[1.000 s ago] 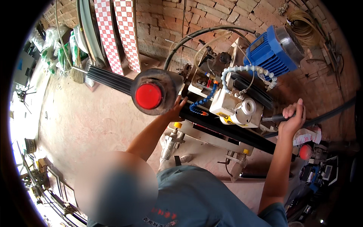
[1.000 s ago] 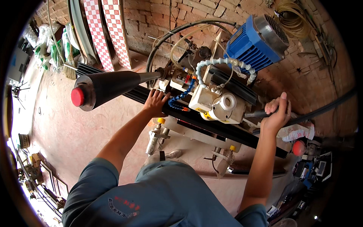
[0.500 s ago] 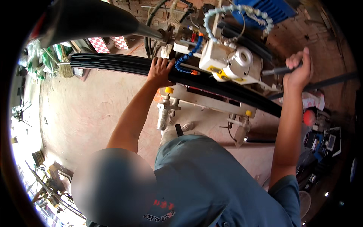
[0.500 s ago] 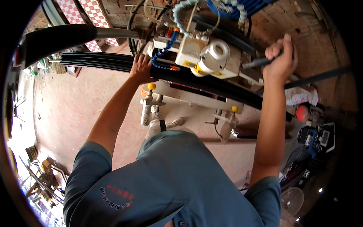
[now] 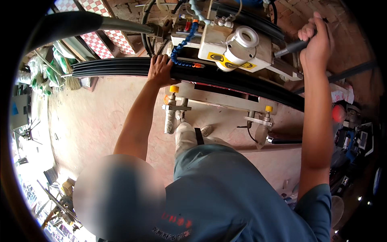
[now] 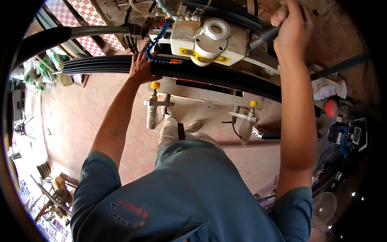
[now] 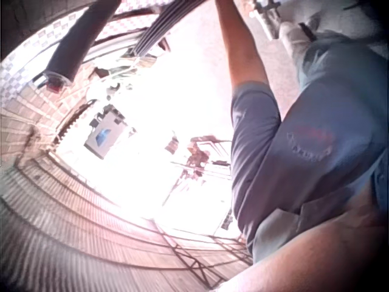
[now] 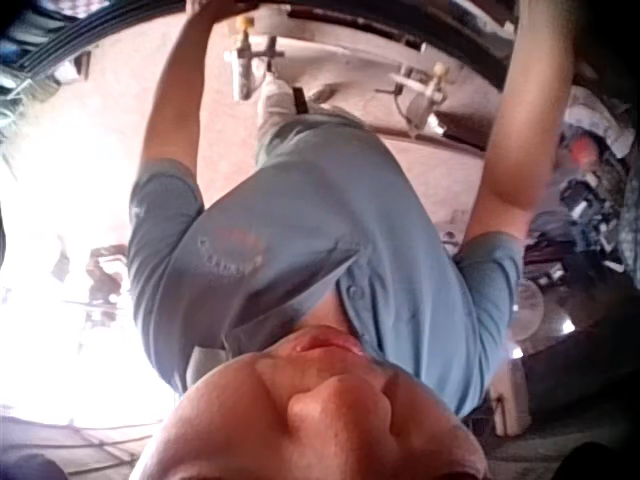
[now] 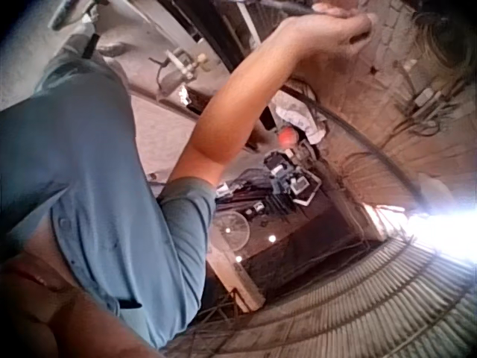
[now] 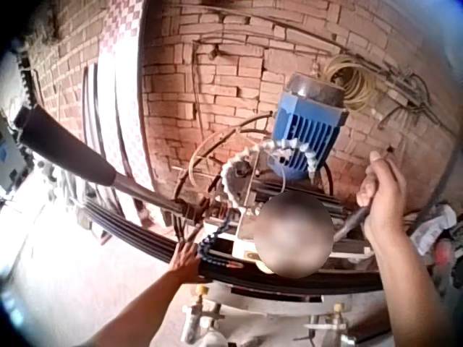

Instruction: The person operates a pipe bending machine, adjusting controls and levers to bend a long black pipe. They repeatedly position the pipe, engage the bending mechanism, and release it to produce curved sections.

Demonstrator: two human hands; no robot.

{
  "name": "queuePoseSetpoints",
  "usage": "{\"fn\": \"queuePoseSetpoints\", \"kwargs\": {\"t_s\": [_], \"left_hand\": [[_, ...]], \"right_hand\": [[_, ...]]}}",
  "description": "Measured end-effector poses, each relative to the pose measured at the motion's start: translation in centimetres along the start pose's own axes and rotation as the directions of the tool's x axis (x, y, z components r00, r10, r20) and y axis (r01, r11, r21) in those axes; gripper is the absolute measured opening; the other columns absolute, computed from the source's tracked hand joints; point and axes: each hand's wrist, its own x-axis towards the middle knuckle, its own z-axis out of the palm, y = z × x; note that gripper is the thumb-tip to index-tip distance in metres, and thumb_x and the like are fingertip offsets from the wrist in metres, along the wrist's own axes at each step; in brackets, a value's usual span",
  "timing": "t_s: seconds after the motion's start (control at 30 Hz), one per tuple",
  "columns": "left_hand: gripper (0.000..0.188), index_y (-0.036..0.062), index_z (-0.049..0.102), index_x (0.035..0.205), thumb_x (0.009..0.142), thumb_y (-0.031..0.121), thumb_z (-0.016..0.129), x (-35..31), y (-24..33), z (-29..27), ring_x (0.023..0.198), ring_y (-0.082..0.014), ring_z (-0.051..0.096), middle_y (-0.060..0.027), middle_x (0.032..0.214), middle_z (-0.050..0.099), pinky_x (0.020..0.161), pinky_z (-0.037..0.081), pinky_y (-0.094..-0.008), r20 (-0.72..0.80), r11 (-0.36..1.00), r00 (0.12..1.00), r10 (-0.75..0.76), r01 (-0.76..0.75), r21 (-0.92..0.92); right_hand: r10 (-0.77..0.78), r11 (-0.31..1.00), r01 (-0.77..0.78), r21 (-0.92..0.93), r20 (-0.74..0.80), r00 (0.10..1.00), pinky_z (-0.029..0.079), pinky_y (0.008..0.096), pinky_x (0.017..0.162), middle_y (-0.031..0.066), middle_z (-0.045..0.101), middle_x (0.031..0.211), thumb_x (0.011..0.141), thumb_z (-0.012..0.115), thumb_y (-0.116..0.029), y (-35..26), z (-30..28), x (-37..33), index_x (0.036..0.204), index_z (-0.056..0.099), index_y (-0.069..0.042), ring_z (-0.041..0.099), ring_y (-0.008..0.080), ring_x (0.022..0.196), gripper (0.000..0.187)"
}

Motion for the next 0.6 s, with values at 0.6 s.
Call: {"fn": "queuePoseSetpoints", "kwargs": {"t_s": [0.6], "left_hand": [[0.115, 0.0096, 0.046, 0.147, 0.054, 0.064, 0.087, 0.1, 0.4, 0.6, 0.124, -0.0336, 0.045, -0.0159, 0.127, 0.05, 0.11, 0.032, -0.0495, -0.047, 0.999, 0.999, 0.004, -0.006, -0.032]], "right_hand": [[-0.067, 0.997, 0.063, -0.048, -0.092, 0.993, 0.032, 0.0235, 0.042, -0.0046, 0.043, 0.057, 0.1, 0.06, -0.02, -1.0, 2.7, -1.5, 0.083, 0.055, -0.01, 0.04, 0.0063, 0.044, 0.02]]}}
